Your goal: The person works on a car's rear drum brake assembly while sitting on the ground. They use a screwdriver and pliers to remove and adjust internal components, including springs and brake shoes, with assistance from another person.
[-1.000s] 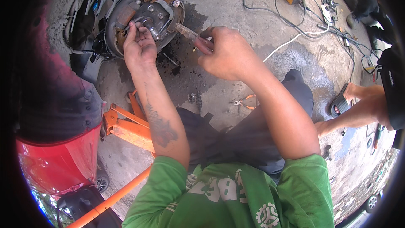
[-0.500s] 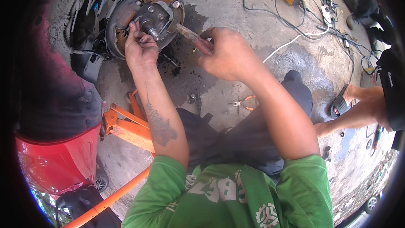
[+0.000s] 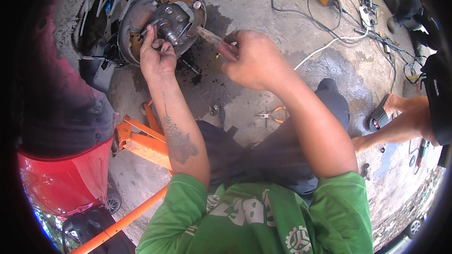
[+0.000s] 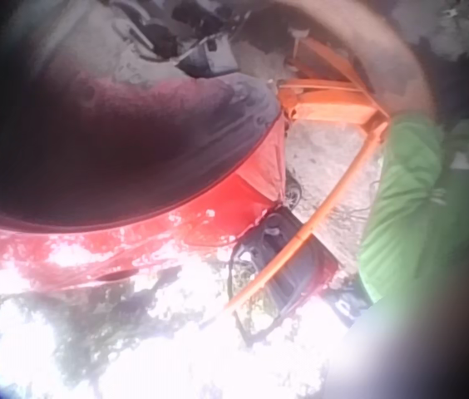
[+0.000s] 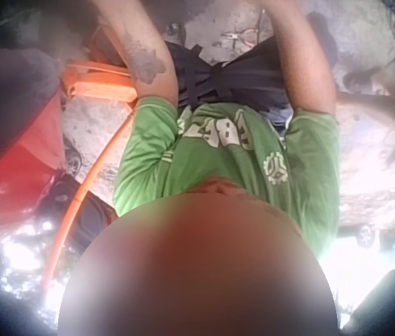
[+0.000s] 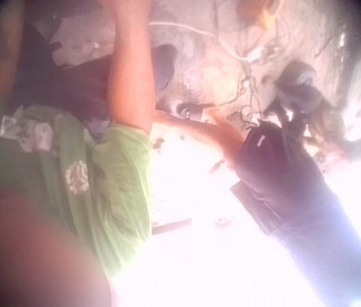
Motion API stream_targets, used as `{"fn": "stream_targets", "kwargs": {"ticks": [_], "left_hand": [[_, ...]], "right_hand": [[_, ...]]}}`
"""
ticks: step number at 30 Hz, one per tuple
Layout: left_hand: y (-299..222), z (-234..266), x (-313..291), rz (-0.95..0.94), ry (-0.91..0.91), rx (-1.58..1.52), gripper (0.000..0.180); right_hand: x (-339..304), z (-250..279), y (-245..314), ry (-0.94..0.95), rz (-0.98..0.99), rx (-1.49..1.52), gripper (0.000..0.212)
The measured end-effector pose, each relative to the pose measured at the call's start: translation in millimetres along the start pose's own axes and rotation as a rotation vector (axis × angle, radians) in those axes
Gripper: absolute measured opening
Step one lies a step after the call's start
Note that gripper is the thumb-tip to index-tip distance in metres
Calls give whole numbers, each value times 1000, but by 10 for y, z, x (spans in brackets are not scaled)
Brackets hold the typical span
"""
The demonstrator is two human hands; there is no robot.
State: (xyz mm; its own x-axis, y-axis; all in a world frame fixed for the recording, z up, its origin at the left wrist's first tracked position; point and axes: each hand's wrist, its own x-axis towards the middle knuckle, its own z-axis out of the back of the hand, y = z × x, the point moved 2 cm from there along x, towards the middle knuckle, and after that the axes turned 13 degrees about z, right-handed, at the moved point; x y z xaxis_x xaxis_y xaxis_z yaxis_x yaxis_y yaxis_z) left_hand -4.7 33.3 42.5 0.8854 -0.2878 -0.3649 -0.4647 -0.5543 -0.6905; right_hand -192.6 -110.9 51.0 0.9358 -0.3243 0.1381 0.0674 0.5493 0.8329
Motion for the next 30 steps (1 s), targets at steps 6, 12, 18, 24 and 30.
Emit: {"fn": "stream_targets", "kwargs": {"ticks": [6,12,18,24,30], "left_hand": [[-40,-112,76,-35,-34,33,7],[32,-122,135,-103,-93,30,6],[61,-95,135,-127,-117,30,7],[72,-134,96,-154,-119,0,9],[76,-119,92,-171,-103,3,7]], "right_hand": [[41,-24,9,14,-24,-27,31],[108,-98,-98,-43,92,17,36],[500,35,-80,-294,195,325,45],[1028,321,-272,-222,297,89,48],[1030,198,-764,193,233,-33,41]]}}
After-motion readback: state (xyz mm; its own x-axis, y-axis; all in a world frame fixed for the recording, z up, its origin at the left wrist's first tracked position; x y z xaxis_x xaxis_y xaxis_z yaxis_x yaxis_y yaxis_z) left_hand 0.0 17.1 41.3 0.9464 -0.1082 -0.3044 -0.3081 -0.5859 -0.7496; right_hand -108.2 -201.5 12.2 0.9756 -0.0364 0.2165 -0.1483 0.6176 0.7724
